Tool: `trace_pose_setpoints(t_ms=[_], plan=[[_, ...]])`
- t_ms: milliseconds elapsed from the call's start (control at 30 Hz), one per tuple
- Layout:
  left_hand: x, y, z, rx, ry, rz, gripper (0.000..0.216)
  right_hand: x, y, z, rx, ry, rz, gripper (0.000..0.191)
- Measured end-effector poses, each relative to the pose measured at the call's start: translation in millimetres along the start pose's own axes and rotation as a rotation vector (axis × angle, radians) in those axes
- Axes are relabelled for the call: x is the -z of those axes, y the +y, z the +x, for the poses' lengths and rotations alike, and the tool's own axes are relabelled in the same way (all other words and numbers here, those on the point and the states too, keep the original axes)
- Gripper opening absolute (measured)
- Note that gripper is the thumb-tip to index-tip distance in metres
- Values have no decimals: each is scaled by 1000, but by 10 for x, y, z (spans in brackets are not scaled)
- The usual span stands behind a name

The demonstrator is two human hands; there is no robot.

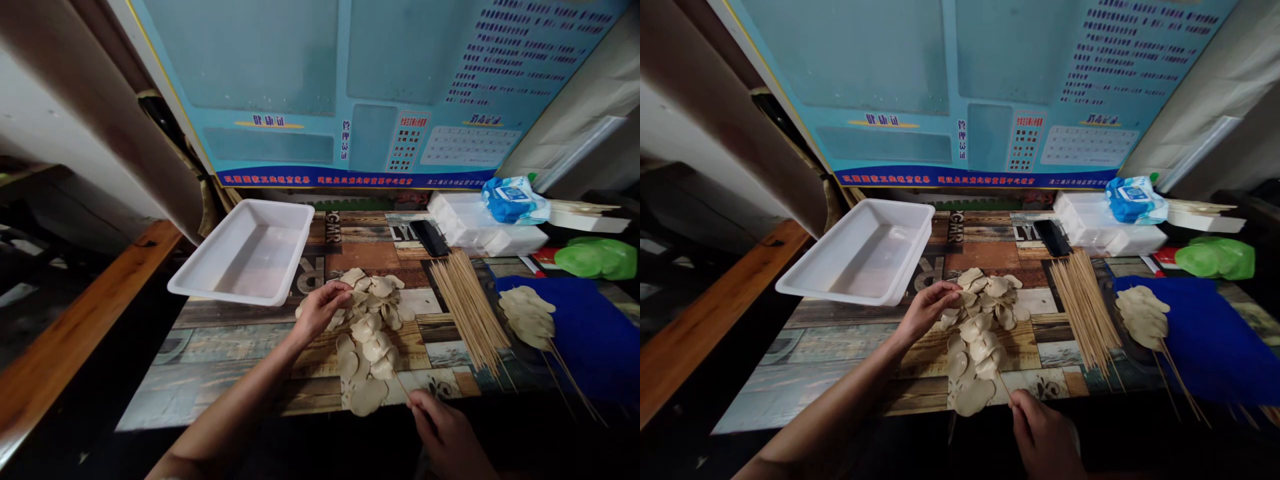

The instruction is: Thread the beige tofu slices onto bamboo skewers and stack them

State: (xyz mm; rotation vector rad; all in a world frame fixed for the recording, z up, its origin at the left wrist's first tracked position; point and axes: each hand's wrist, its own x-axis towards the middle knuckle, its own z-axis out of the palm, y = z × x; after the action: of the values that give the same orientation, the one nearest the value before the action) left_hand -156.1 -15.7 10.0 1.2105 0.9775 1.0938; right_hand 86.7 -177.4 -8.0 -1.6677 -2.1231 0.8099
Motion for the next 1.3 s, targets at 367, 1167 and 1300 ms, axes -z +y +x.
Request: trace_pose_setpoints(t_ms=[367,1167,1300], plan=[[-21,-26,-29,16,-70,38,26,15,-22,17,7,27,-85,26],[-99,-133,-59,77,-13,-144,32,24,14,65,175,314,-265,30],[-152,-140,-85,105,-54,-165,43,24,-21,70,145,270,-291,32]])
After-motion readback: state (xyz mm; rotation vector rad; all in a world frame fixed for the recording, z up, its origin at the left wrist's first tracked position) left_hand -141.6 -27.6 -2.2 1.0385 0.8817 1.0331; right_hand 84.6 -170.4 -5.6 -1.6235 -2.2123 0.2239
